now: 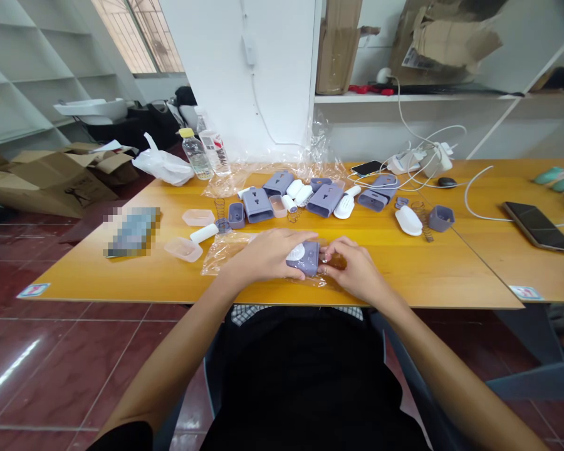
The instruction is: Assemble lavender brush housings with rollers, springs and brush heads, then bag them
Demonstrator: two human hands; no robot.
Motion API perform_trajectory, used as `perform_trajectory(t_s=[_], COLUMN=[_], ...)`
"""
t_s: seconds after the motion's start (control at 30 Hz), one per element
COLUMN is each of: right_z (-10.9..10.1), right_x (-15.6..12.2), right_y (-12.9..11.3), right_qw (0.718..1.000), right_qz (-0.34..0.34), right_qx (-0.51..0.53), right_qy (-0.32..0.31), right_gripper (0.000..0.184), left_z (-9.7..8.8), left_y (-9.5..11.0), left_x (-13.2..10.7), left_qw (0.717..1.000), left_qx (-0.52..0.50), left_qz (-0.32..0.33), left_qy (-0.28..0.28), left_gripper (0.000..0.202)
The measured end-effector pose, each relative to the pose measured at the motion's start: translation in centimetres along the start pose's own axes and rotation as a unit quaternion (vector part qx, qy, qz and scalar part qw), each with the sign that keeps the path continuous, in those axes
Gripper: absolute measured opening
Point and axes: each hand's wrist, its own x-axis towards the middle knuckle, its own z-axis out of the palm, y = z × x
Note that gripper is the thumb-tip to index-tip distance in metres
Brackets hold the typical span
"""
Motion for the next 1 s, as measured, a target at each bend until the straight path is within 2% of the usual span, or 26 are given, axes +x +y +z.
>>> perform_trajectory(t_s=[0.2, 0.4, 0.53, 0.63, 0.73, 0.83, 0.93, 1.0], right_z=[0.5, 1.1, 0.6, 0.2, -0.1, -0.3, -0.5, -0.7], right_x=[0.6, 0.9, 0.5, 0.3, 0.2, 0.1, -0.1, 0.0], right_y=[-0.4, -0.8, -0.3, -0.1, -0.3, -0.6, -0.8, -0.7], right_qw=[0.999, 0.999, 0.999, 0.999, 0.999, 0.996, 0.991, 0.989], right_qz=[0.01, 0.047, 0.043, 0.018, -0.011, -0.061, -0.107, -0.111], right_qx=[-0.039, -0.008, 0.009, -0.004, -0.019, -0.002, 0.023, 0.015], right_qy=[0.009, 0.003, -0.027, -0.042, -0.047, -0.06, -0.078, -0.096], right_gripper=[0.031, 0.038, 0.026, 0.019, 0.015, 0.017, 0.03, 0.041], left_z=[0.1, 0.8, -1.7, -4.3, -5.3, -4.7, -4.1, -4.0], left_y=[0.8, 1.1, -0.3, -1.9, -3.4, -4.6, -5.0, -4.9], left_x=[0.2, 0.8, -0.4, -2.5, -4.4, -5.1, -4.7, -4.3], left_qw=[0.999, 0.998, 0.998, 0.996, 0.996, 0.995, 0.995, 0.995], left_qx=[0.04, 0.062, -0.002, -0.007, -0.005, -0.002, 0.002, 0.009], left_qz=[-0.006, 0.009, 0.028, -0.025, -0.075, -0.098, -0.099, -0.099], left_qy=[-0.009, 0.005, 0.055, 0.084, 0.048, -0.002, -0.012, -0.014], left_gripper=[0.083, 0.079, 0.083, 0.085, 0.088, 0.09, 0.088, 0.085])
